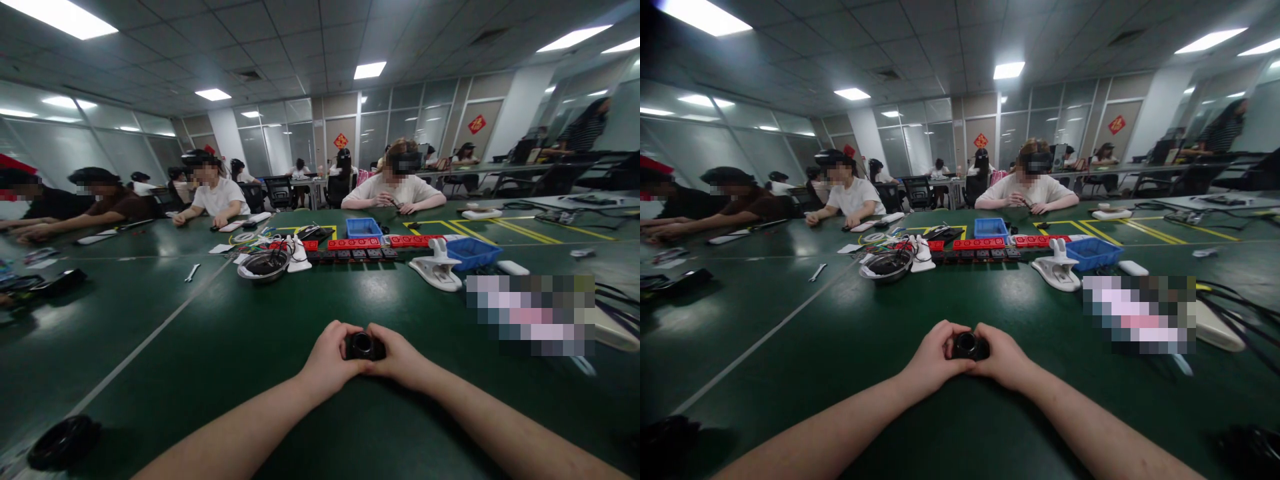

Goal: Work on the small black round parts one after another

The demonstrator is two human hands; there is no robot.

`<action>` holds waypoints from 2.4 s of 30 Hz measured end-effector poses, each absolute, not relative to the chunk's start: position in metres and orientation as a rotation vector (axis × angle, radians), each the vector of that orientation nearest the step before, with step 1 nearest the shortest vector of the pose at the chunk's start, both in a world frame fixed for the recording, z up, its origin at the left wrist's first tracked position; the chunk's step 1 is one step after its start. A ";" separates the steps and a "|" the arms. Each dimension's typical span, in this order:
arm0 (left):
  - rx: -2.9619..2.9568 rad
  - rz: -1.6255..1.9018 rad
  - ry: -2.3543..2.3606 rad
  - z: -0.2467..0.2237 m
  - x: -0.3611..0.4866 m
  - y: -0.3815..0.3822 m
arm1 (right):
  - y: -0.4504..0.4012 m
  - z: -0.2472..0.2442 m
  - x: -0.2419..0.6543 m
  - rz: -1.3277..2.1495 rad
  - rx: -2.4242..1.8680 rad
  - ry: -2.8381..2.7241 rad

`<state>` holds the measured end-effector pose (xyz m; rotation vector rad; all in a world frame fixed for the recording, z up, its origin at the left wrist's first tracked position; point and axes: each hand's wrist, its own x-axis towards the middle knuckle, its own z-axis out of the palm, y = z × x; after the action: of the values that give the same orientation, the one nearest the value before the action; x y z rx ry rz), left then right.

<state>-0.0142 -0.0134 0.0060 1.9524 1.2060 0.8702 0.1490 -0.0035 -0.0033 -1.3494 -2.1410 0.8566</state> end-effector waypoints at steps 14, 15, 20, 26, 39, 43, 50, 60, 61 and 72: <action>1.953 0.781 1.007 0.011 -0.021 -0.009 | -0.007 0.006 0.155 0.809 -1.161 -2.260; 1.956 0.767 0.985 0.011 -0.022 -0.008 | -0.005 0.008 0.158 0.928 -1.114 -2.276; 1.944 0.724 0.946 0.010 -0.024 -0.006 | 0.001 0.018 0.168 1.366 -0.942 -2.243; 1.914 0.734 0.932 0.010 -0.023 -0.007 | 0.000 0.021 0.169 1.287 -0.991 -2.311; 1.930 0.734 0.964 0.012 -0.022 -0.009 | 0.001 0.022 0.168 1.263 -0.998 -2.340; 1.920 0.733 0.971 0.014 -0.021 -0.009 | 0.000 0.021 0.167 1.263 -1.002 -2.325; 1.901 0.727 1.018 0.014 -0.018 -0.011 | 0.003 0.012 0.166 1.074 -0.991 -2.390; 1.982 0.842 1.311 0.009 -0.008 -0.020 | -0.011 -0.004 0.140 0.434 -1.483 -2.256; 1.982 0.826 1.294 0.009 -0.009 -0.020 | -0.011 -0.003 0.140 0.444 -1.459 -2.272; 1.974 0.679 0.953 0.013 -0.022 -0.010 | 0.002 0.019 0.170 1.110 -0.990 -2.414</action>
<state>-0.0216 -0.0099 0.0133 1.9743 0.9530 0.6792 0.1699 0.0019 0.0186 -0.9905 -2.4145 1.1102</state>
